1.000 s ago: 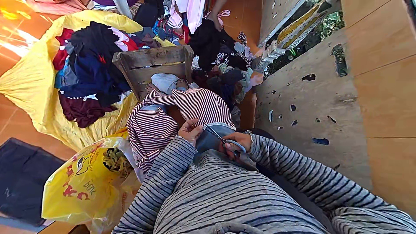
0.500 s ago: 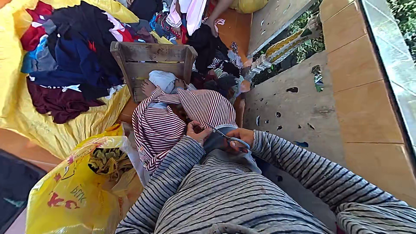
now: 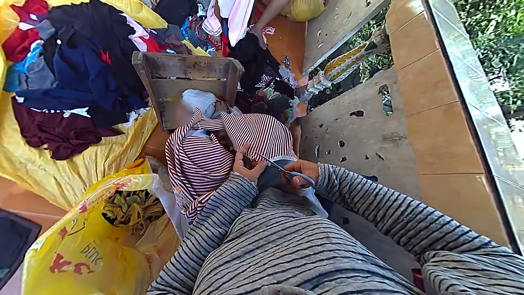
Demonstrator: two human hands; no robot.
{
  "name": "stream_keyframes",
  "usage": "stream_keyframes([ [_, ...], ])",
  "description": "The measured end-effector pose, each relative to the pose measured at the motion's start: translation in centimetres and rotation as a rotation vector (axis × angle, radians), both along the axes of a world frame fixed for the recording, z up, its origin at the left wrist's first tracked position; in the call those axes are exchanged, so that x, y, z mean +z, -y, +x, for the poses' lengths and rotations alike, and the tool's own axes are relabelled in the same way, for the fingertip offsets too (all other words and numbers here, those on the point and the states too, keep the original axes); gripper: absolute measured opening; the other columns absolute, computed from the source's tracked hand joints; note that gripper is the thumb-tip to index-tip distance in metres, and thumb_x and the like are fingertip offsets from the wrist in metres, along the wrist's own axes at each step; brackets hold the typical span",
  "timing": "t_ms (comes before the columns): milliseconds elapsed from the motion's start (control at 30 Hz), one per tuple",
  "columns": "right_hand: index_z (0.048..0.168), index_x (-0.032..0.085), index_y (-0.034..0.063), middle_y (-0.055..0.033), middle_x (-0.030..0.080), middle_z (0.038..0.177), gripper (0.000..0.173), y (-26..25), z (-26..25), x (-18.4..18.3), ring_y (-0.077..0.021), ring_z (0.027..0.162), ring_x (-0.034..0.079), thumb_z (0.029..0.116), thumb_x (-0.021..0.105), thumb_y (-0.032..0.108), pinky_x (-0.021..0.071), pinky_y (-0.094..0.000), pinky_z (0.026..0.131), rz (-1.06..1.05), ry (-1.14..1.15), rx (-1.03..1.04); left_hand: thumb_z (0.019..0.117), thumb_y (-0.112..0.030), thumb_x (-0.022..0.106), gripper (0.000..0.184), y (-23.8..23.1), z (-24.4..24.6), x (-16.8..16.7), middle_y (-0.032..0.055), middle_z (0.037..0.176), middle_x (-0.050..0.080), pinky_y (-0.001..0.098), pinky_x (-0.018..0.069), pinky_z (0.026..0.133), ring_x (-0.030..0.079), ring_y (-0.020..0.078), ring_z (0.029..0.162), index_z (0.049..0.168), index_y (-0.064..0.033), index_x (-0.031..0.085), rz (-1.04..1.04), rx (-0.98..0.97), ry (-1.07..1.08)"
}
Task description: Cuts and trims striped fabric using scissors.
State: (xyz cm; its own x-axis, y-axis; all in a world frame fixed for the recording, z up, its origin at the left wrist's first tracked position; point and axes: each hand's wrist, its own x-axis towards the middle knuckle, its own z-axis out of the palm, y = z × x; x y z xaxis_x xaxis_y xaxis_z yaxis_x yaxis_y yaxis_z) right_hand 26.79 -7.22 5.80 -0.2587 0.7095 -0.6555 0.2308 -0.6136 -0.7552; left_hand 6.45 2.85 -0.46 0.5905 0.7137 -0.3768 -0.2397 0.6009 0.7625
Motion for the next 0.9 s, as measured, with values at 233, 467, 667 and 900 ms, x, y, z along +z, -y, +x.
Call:
stream_keyframes([
  [233, 0.099, 0.065, 0.0117, 0.0110, 0.061, 0.063, 0.057, -0.2, -0.4, 0.7, 0.0016, 0.049, 0.056, 0.0786, 0.077, 0.064, 0.0452, -0.0149, 0.047, -0.040, 0.072, 0.006, 0.0775, 0.007, 0.075, 0.091, 0.1, 0.1, -0.4, 0.0213, 0.139, 0.051, 0.0211, 0.0585, 0.079, 0.068, 0.0077, 0.087, 0.153, 0.0071, 0.025, 0.050, -0.010, 0.020],
  [467, 0.095, 0.064, 0.0130, 0.0118, 0.059, 0.061, 0.060, -0.8, -0.2, 0.2, 0.0022, 0.047, 0.054, 0.0771, 0.076, 0.069, 0.0431, -0.0143, 0.045, -0.003, 0.019, 0.035, 0.0777, 0.005, 0.078, 0.094, 0.1, -0.2, -0.2, 0.0220, 0.147, 0.045, 0.0217, 0.0601, 0.078, 0.070, 0.0079, 0.086, 0.155, 0.0064, 0.024, 0.110, -0.004, -0.003],
  [667, 0.092, 0.067, 0.0136, 0.0124, 0.060, 0.060, 0.051, -0.5, -0.2, 0.2, 0.0023, 0.048, 0.054, 0.0788, 0.079, 0.062, 0.0441, -0.0151, 0.046, 0.007, 0.037, -0.005, 0.0772, 0.004, 0.077, 0.095, 0.1, -0.1, -0.5, 0.0205, 0.143, 0.048, 0.0211, 0.0598, 0.076, 0.069, 0.0073, 0.082, 0.155, 0.0057, 0.023, 0.085, 0.024, -0.003],
  [900, 0.094, 0.065, 0.0135, 0.0122, 0.061, 0.060, 0.049, -1.6, -1.4, 0.2, 0.0025, 0.048, 0.056, 0.0813, 0.077, 0.060, 0.0444, -0.0140, 0.046, 0.011, 0.024, -0.024, 0.0778, 0.004, 0.077, 0.098, 0.1, -0.4, -0.1, 0.0229, 0.152, 0.038, 0.0212, 0.0602, 0.074, 0.069, 0.0075, 0.082, 0.156, 0.0063, 0.019, 0.171, -0.030, -0.026],
])
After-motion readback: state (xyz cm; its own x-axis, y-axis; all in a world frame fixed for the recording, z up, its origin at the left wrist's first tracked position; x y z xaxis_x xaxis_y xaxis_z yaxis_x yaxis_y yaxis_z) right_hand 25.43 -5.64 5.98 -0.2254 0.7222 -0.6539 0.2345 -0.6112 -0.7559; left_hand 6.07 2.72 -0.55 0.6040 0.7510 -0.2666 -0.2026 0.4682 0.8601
